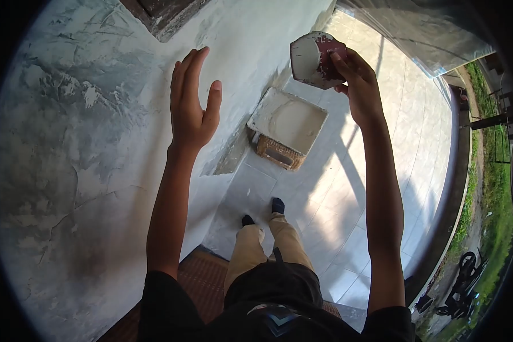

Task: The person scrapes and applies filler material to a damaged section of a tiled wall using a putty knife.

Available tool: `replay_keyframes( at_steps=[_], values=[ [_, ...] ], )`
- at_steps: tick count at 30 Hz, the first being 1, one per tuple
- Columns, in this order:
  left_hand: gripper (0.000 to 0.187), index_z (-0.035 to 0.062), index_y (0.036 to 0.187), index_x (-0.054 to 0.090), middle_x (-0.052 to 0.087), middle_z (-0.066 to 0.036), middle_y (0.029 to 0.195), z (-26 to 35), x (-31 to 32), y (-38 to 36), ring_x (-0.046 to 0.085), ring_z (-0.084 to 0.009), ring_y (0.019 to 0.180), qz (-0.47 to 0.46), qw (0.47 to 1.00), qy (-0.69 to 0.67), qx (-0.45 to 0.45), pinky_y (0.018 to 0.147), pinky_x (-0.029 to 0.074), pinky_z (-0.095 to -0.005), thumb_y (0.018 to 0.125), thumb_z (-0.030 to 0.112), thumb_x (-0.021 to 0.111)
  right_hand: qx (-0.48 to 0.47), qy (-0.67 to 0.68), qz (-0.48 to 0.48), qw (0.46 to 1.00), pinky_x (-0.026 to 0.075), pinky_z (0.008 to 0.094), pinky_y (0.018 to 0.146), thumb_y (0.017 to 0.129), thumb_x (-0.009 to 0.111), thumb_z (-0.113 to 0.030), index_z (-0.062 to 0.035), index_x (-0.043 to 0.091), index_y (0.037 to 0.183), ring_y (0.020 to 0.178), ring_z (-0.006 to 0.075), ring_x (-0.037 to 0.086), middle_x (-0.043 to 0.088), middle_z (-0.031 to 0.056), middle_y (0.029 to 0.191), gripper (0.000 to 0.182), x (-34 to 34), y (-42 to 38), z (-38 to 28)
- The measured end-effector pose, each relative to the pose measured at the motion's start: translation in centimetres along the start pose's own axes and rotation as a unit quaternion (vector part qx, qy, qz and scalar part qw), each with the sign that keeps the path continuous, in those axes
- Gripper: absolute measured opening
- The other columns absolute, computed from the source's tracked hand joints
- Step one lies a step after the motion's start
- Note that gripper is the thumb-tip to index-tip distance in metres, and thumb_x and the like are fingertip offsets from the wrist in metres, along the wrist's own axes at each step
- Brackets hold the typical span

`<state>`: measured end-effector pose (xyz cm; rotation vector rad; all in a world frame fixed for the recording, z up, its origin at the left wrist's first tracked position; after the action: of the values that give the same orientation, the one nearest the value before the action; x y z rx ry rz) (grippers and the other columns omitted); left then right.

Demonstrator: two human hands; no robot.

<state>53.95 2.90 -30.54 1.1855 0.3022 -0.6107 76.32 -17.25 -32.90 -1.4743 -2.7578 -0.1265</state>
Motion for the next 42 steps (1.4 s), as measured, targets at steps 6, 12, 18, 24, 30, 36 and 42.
replay_keyframes(
  at_steps=[6,12,18,24,30,36,42],
  values=[
    [0.045,0.0010,0.143,0.048,0.054,-0.018,0.142,-5.9,11.1,-7.3,0.048,-0.0344,0.136,-0.076,0.992,-0.032,-0.093,0.118,0.030,-0.0483,0.100,0.014,0.051,0.092,-0.085,-0.009,0.992,0.044,0.0247,0.063,0.097,0.068,-0.025,-0.0030,0.065,0.121,0.081,0.0086,0.063,0.071,0.0039,0.108,0.032,-2.2,2.8,13.0],
    [0.043,-0.0008,0.140,0.050,0.055,-0.019,0.140,-11.8,21.1,-16.4,0.049,-0.0343,0.134,-0.131,0.972,-0.086,-0.173,0.113,0.037,-0.0445,0.100,0.013,0.050,0.116,-0.117,-0.025,0.986,0.056,0.0328,0.083,0.098,0.066,-0.018,-0.0003,0.063,0.123,0.097,0.0155,0.070,0.073,0.0089,0.107,0.030,-2.6,4.1,27.4],
    [0.043,-0.0009,0.140,0.050,0.055,-0.020,0.139,-16.0,28.1,-24.9,0.052,-0.0338,0.132,-0.197,0.945,-0.118,-0.234,0.112,0.038,-0.0428,0.100,0.015,0.050,0.134,-0.305,-0.076,0.940,0.054,0.0383,0.086,0.093,0.067,-0.015,-0.0022,0.065,0.119,0.096,0.0290,0.071,0.074,0.0172,0.104,0.029,-3.2,4.4,39.6],
    [0.042,-0.0006,0.141,0.050,0.055,-0.020,0.139,-18.2,32.6,-31.2,0.051,-0.0339,0.132,-0.242,0.926,-0.138,-0.254,0.111,0.038,-0.0429,0.102,0.016,0.049,0.141,-0.404,-0.123,0.896,0.052,0.0445,0.089,0.094,0.063,-0.018,-0.0086,0.065,0.120,0.098,0.0349,0.069,0.074,0.0143,0.105,0.027,-2.4,3.2,46.9],
    [0.043,-0.0008,0.141,0.049,0.054,-0.022,0.138,-18.6,35.0,-32.9,0.051,-0.0376,0.129,-0.258,0.917,-0.173,-0.250,0.110,0.038,-0.0459,0.100,0.014,0.052,0.119,-0.452,-0.153,0.870,0.053,0.0462,0.085,0.094,0.064,-0.018,-0.0111,0.067,0.117,0.096,0.0347,0.069,0.074,0.0129,0.102,0.024,-1.1,3.2,48.2],
    [0.043,-0.0005,0.141,0.048,0.054,-0.022,0.138,-19.3,36.4,-34.2,0.051,-0.0391,0.129,-0.265,0.919,-0.166,-0.240,0.110,0.038,-0.0469,0.100,0.014,0.052,0.105,-0.471,-0.164,0.860,0.053,0.0474,0.079,0.093,0.063,-0.015,-0.0099,0.068,0.110,0.090,0.0364,0.069,0.074,0.0129,0.098,0.018,0.0,3.1,48.8],
    [0.044,0.0002,0.142,0.047,0.053,-0.022,0.138,-19.4,36.7,-34.9,0.050,-0.0392,0.130,-0.275,0.915,-0.168,-0.243,0.109,0.039,-0.0469,0.100,0.015,0.053,0.068,-0.481,-0.167,0.858,0.053,0.0479,0.075,0.091,0.064,-0.013,-0.0083,0.069,0.105,0.085,0.0373,0.070,0.074,0.0140,0.094,0.015,0.7,3.0,48.8]
  ],
)
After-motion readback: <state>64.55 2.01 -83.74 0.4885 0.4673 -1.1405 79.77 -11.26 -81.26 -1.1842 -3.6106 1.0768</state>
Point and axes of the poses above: each hand's wrist, its own y-axis towards the middle knuckle, its own x-axis out of the palm, z = x × y, the point moved 6 cm from there along y, towards the middle knuckle
